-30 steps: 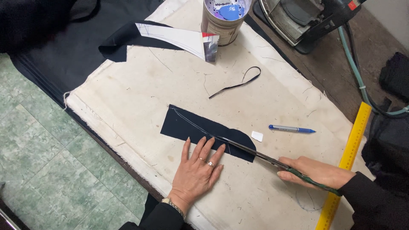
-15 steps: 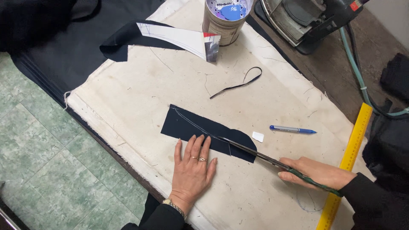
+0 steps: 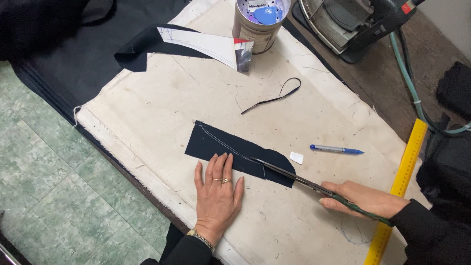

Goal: The person places a paper pattern on a piece of dark fabric and traces its outline with chalk. They then use a ruler to measure and mark the fabric before cutting along the traced lines with scissors.

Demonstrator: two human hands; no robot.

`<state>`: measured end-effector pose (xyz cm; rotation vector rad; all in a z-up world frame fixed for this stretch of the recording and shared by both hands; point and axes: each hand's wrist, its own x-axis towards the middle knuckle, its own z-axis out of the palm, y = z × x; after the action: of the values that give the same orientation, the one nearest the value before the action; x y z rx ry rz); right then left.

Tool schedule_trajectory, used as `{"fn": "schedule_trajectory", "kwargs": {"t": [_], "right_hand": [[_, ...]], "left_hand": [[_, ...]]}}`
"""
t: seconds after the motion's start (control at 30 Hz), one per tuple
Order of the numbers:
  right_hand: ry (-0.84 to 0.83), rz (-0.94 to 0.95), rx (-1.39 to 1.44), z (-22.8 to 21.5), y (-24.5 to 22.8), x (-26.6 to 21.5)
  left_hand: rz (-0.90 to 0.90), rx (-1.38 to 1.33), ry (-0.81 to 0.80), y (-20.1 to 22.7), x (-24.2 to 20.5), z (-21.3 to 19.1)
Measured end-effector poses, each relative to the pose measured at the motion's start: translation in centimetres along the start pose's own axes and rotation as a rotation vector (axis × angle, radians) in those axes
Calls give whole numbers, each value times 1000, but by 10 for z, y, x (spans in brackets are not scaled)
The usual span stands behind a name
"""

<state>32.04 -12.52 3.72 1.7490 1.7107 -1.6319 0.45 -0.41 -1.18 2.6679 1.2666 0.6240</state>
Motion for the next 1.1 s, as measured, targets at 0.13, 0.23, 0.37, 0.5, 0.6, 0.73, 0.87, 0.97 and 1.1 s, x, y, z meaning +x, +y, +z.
{"fn": "schedule_trajectory", "kwargs": {"t": [0.13, 0.23, 0.37, 0.5, 0.6, 0.73, 0.87, 0.97, 1.1], "right_hand": [[-9, 45, 11, -5, -14, -5], [22, 31, -29, -3, -11, -3], [20, 31, -7, -2, -7, -4], [16, 48, 1, -6, -17, -5], [18, 29, -35, -1, -6, -2], [19, 65, -47, 1, -4, -1], [20, 55, -47, -1, -7, -1], [21, 76, -34, -1, -9, -2], [26, 64, 11, -2, -13, -2]], "left_hand": [[-13, 3, 0, -1, -1, 1], [-98, -68, -49, -11, 2, -1], [-160, -28, -113, -37, 17, -6], [-33, 58, -98, -70, 32, -14], [36, 21, 8, -82, 36, -12], [8, 11, 9, -82, 36, -8], [-17, 10, -32, -84, 36, -4], [-26, 5, -49, -85, 36, -1], [-44, -4, -56, -86, 36, 0]]}}
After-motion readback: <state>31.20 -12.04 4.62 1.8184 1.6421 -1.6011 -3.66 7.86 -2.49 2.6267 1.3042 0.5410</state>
